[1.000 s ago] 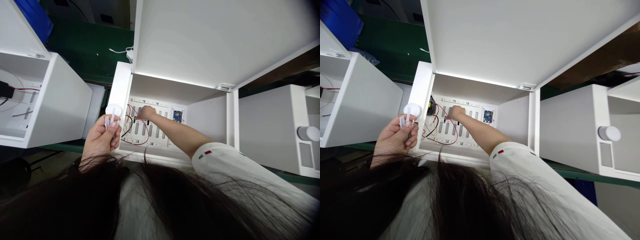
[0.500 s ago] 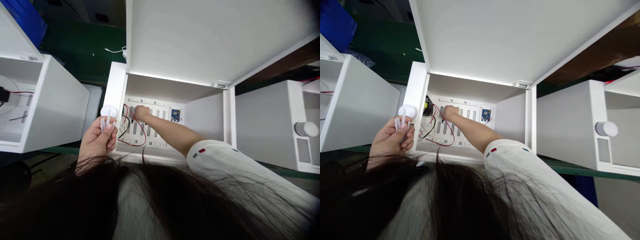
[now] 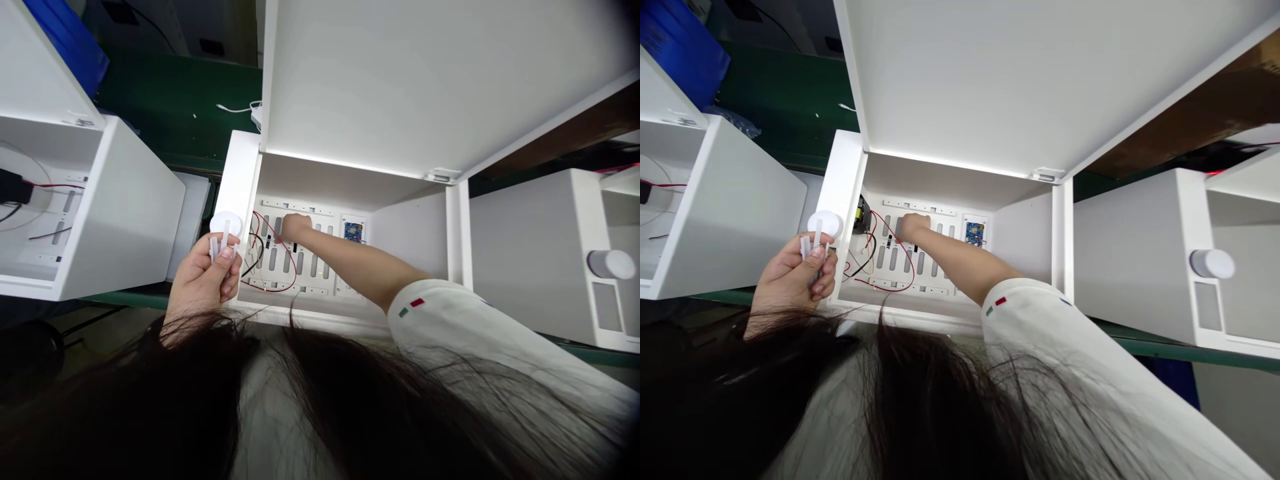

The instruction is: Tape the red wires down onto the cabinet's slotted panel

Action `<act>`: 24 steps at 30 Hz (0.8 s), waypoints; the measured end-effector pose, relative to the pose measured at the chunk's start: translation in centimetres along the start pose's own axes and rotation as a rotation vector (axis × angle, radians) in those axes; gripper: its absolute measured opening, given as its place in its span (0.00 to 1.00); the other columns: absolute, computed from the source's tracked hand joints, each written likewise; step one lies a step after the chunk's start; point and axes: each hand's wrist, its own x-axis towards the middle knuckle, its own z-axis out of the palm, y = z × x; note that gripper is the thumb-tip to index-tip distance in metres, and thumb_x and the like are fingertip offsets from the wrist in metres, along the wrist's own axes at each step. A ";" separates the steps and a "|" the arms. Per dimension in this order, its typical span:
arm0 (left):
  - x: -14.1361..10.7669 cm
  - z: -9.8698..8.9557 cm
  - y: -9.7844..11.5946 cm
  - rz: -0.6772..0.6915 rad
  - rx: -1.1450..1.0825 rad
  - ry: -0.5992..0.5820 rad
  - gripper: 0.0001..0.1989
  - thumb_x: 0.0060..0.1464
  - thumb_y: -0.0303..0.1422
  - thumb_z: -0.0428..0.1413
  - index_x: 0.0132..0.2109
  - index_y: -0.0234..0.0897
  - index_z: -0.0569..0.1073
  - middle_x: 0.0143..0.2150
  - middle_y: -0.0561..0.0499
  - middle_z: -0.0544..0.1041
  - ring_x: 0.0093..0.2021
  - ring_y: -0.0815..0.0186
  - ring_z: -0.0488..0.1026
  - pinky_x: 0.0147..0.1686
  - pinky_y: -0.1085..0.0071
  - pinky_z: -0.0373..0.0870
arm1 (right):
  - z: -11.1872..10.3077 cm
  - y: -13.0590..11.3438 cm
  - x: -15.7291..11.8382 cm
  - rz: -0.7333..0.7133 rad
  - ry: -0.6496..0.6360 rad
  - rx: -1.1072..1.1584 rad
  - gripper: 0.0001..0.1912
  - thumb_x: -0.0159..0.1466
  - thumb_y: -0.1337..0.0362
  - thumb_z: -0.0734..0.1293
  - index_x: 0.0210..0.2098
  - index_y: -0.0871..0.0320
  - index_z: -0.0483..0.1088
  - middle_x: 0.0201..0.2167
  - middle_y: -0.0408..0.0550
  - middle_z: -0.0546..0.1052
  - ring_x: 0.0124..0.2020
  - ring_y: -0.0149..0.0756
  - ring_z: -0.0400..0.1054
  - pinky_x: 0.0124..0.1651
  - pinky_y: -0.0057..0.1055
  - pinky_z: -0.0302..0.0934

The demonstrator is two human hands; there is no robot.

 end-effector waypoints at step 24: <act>-0.3 -0.1 -0.6 0.083 0.036 -0.020 0.11 0.53 0.35 0.54 0.45 0.40 0.68 0.24 0.55 0.66 0.18 0.77 0.55 0.17 0.80 0.52 | -12.3 2.0 -14.2 -0.581 0.327 0.405 0.22 0.61 0.46 0.58 0.37 0.57 0.72 0.30 0.45 0.72 0.33 0.33 0.66 0.38 0.33 0.61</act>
